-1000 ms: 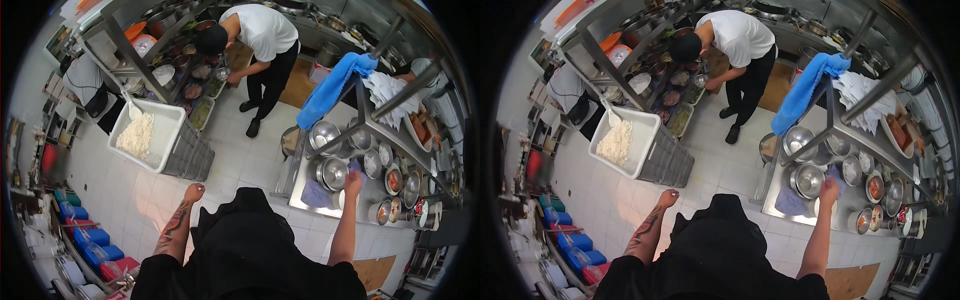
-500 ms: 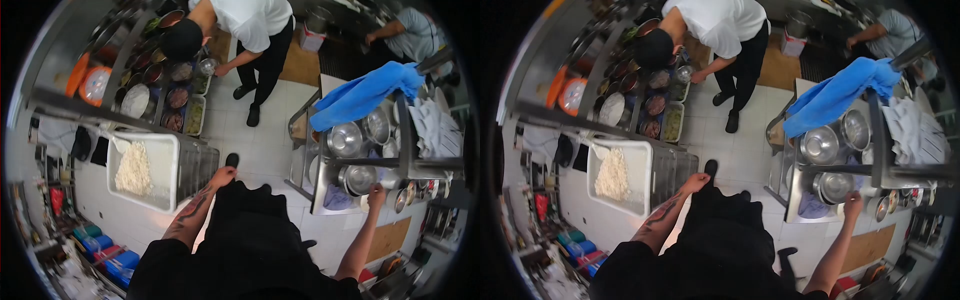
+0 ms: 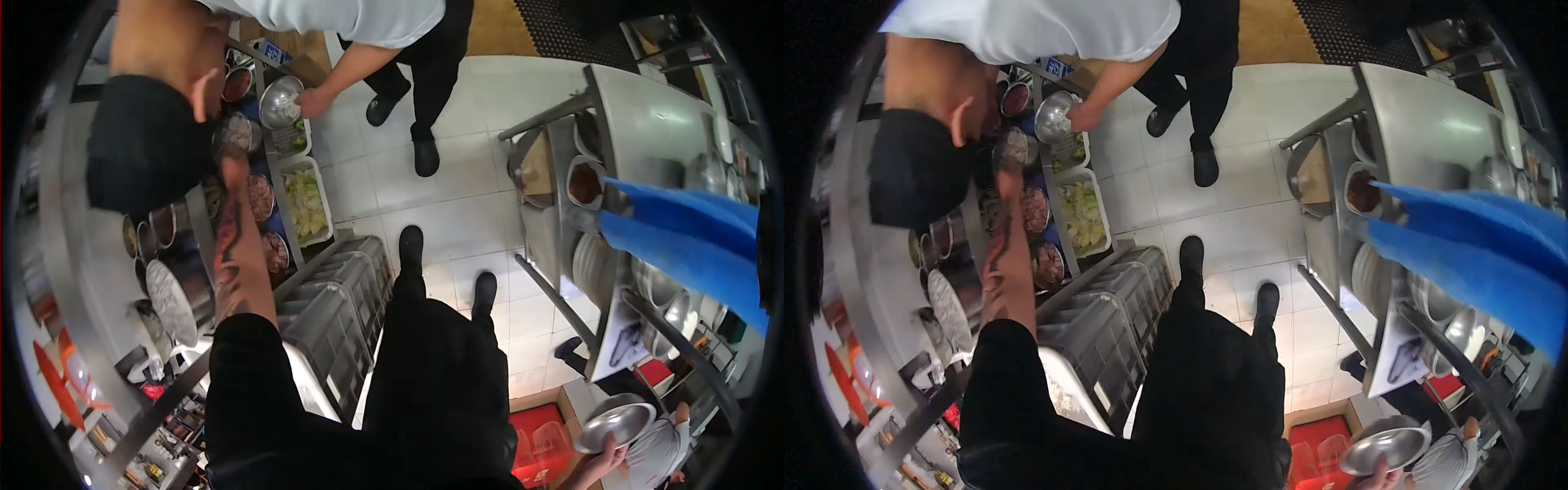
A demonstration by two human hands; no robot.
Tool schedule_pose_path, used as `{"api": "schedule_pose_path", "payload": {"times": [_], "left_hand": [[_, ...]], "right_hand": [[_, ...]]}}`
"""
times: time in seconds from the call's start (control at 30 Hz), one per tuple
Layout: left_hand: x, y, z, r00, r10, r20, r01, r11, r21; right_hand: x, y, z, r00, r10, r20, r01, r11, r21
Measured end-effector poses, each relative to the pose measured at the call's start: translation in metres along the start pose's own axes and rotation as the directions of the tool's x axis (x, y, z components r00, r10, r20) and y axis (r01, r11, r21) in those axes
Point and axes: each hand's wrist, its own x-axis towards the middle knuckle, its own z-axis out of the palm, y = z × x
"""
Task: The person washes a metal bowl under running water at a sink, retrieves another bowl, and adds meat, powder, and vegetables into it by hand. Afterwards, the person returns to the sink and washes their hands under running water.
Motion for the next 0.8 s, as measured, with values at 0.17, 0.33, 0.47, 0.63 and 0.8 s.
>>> {"api": "schedule_pose_path", "payload": {"times": [0.17, 0.33, 0.47, 0.63, 0.8], "left_hand": [[0.055, -0.053, 0.055, 0.98, 0.188, -0.063, -0.191, 0.98, -0.057], [0.061, -0.125, 0.1, 0.988, 0.128, 0.089, -0.139, 0.983, 0.124], [0.045, -0.106, 0.066, 0.996, 0.072, -0.059, -0.069, 0.996, 0.061], [0.035, -0.028, -0.007, 0.97, 0.242, 0.015, -0.24, 0.947, 0.212], [0.053, -0.019, 0.019, 0.956, 0.002, 0.292, 0.016, 0.998, -0.06]], "right_hand": [[-0.06, -0.005, 0.206, 0.706, 0.27, 0.654, 0.0, 0.924, -0.382], [-0.065, 0.094, 0.408, 0.358, 0.143, 0.923, 0.389, 0.875, -0.287], [-0.112, 0.115, 0.579, 0.27, -0.309, 0.912, 0.481, 0.864, 0.15], [-0.199, 0.112, 0.73, 0.228, -0.23, 0.946, 0.237, 0.956, 0.175], [-0.242, 0.063, 0.748, 0.172, 0.081, 0.982, -0.125, 0.99, -0.06]]}}
